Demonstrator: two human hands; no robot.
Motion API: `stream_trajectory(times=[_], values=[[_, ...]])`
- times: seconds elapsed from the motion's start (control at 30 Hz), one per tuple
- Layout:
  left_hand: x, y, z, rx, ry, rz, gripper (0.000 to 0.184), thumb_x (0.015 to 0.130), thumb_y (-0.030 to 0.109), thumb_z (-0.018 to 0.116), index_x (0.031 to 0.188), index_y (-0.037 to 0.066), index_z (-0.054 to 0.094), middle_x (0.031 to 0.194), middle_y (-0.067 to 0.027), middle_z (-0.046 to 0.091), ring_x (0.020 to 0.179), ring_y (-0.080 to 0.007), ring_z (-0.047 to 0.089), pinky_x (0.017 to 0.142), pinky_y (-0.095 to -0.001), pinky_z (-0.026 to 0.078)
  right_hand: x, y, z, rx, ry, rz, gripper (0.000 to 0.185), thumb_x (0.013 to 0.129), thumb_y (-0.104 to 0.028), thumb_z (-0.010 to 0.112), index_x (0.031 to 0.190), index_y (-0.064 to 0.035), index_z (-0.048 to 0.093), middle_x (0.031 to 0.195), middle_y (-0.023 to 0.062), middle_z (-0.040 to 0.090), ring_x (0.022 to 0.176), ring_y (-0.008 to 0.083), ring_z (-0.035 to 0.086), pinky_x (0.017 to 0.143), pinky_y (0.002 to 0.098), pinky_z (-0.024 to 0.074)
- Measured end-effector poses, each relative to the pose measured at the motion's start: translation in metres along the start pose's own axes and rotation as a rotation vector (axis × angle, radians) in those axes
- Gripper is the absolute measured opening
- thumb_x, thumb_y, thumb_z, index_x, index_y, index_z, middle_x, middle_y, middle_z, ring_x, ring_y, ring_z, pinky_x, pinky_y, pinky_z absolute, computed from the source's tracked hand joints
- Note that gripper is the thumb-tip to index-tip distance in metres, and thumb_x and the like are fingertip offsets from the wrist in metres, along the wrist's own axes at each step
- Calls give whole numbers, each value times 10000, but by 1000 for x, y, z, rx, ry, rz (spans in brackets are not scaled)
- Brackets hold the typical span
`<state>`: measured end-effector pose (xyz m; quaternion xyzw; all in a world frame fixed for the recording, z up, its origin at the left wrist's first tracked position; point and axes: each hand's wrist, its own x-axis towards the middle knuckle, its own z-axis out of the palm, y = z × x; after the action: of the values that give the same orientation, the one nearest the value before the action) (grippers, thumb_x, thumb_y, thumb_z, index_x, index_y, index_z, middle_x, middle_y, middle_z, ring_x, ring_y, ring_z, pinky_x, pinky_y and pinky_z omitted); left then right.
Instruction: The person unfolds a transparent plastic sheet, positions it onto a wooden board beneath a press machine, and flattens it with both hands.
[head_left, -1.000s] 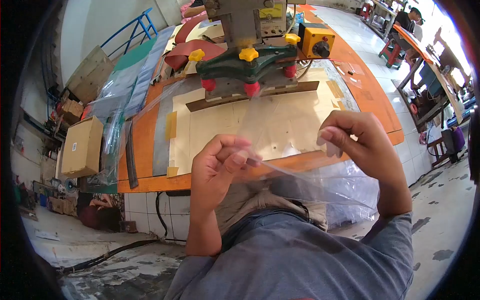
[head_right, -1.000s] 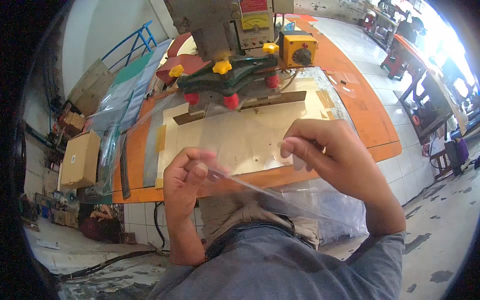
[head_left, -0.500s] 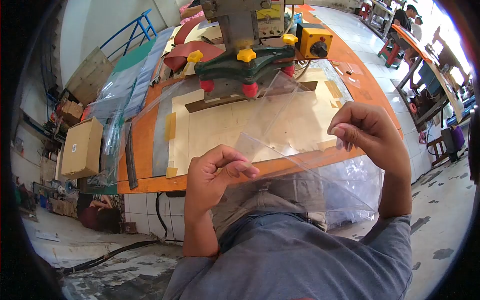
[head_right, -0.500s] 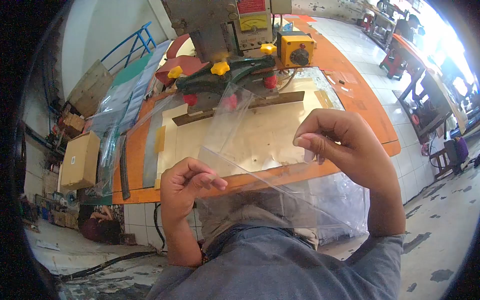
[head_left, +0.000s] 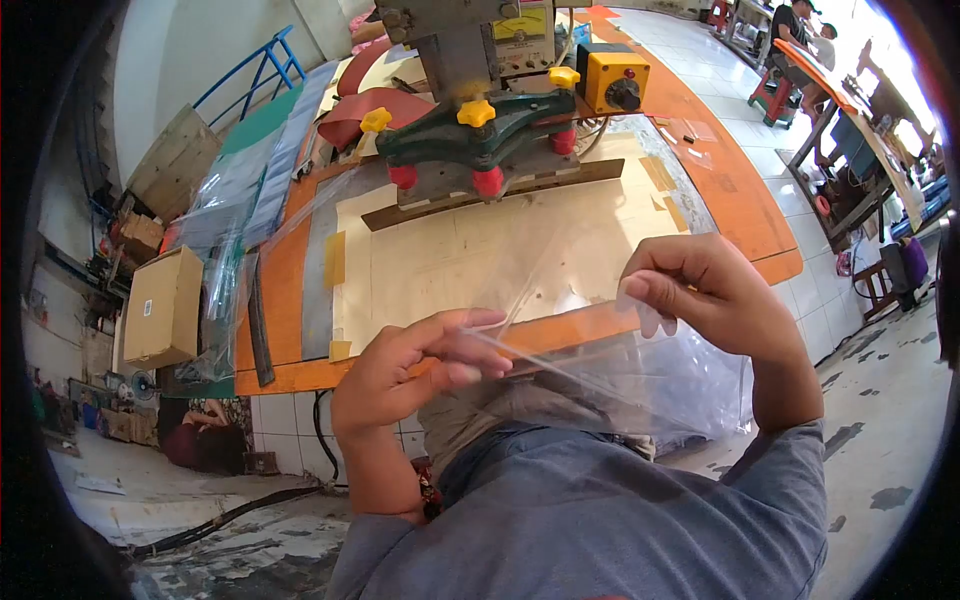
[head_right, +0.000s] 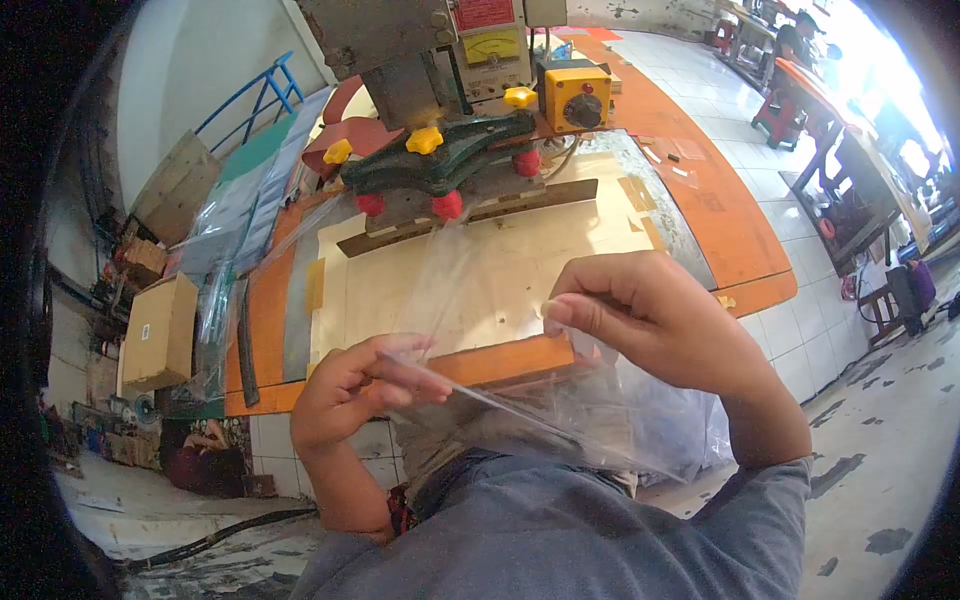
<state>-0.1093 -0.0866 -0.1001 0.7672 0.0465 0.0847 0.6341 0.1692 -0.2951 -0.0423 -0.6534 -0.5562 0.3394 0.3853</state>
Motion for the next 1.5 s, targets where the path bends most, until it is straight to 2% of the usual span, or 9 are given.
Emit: stream_trajectory(times=[0.17, 0.27, 0.33, 0.53, 1.2, 1.27, 1.33, 1.43, 1.5], values=[[12, 4, -3, -227, 27, 111, 523, 1074, 263, 665, 1487, -36, 547, 1117, -157, 787, 1075, -206, 739, 970, -342, 562, 4, -6, 14, -5, -14, -59, 217, 1092, -181, 621, 998, -3, 700, 738, 68, 696, 707, 150, 692, 654, 316, 514], [24, 21, 8, -196, 171, 50, 416, 1054, 203, 700, 1384, -37, 619, 1058, -134, 783, 985, -167, 740, 890, -306, 578, 8, -11, 21, -37, -22, -61, 195, 1086, -160, 619, 1006, 3, 691, 738, 86, 697, 709, 187, 709, 663, 331, 525], [31, 23, 17, -32, 319, 28, 297, 1024, 225, 755, 1161, -28, 682, 945, -136, 778, 822, -167, 742, 721, -291, 543, 10, -9, 24, -50, -10, -98, 194, 1085, -156, 617, 1008, 7, 689, 738, 94, 697, 708, 200, 713, 666, 335, 530], [34, 7, 27, -56, 465, 95, 179, 1065, 164, 686, 991, 1, 678, 823, -98, 759, 737, -146, 722, 682, -253, 513, 9, -15, 25, -60, -7, -74, 213, 1093, -162, 598, 1009, 13, 685, 752, 112, 710, 715, 232, 731, 678, 357, 544], [36, 4, 41, -86, 517, 106, 228, 1089, 172, 656, 1001, -32, 707, 827, -83, 744, 735, -129, 723, 670, -259, 571, 3, -5, 24, -31, -46, -114, 105, 1044, -62, 645, 1105, 17, 675, 884, 138, 749, 800, 228, 771, 736, 350, 589], [38, 3, 43, -88, 520, 112, 222, 1091, 167, 653, 1005, -31, 706, 826, -83, 743, 731, -129, 721, 664, -256, 569, 3, -4, 25, 13, -41, -103, 125, 1047, -109, 664, 1108, 0, 674, 849, 124, 750, 772, 224, 760, 710, 350, 575], [41, 1, 48, -67, 613, 111, 278, 1093, 264, 656, 993, 7, 696, 772, -72, 745, 642, -112, 686, 592, -240, 451, 2, -5, 24, -15, -50, -58, 151, 1047, -153, 680, 1105, -13, 678, 826, 114, 747, 750, 218, 749, 689, 351, 563], [35, 0, 44, 21, 675, 158, 198, 1099, 152, 631, 1036, -22, 703, 805, -86, 732, 709, -138, 711, 658, -249, 566, -2, -4, 17, -109, -49, -17, 204, 1042, -238, 708, 1089, -40, 689, 781, 98, 738, 700, 213, 721, 648, 347, 535], [27, -8, 35, 14, 737, 200, 206, 1102, 161, 625, 1041, -22, 697, 800, -91, 730, 689, -142, 703, 638, -249, 547, -10, -2, 8, -178, -32, -14, 229, 1037, -278, 720, 1076, -53, 695, 760, 91, 731, 673, 213, 705, 629, 344, 519]])
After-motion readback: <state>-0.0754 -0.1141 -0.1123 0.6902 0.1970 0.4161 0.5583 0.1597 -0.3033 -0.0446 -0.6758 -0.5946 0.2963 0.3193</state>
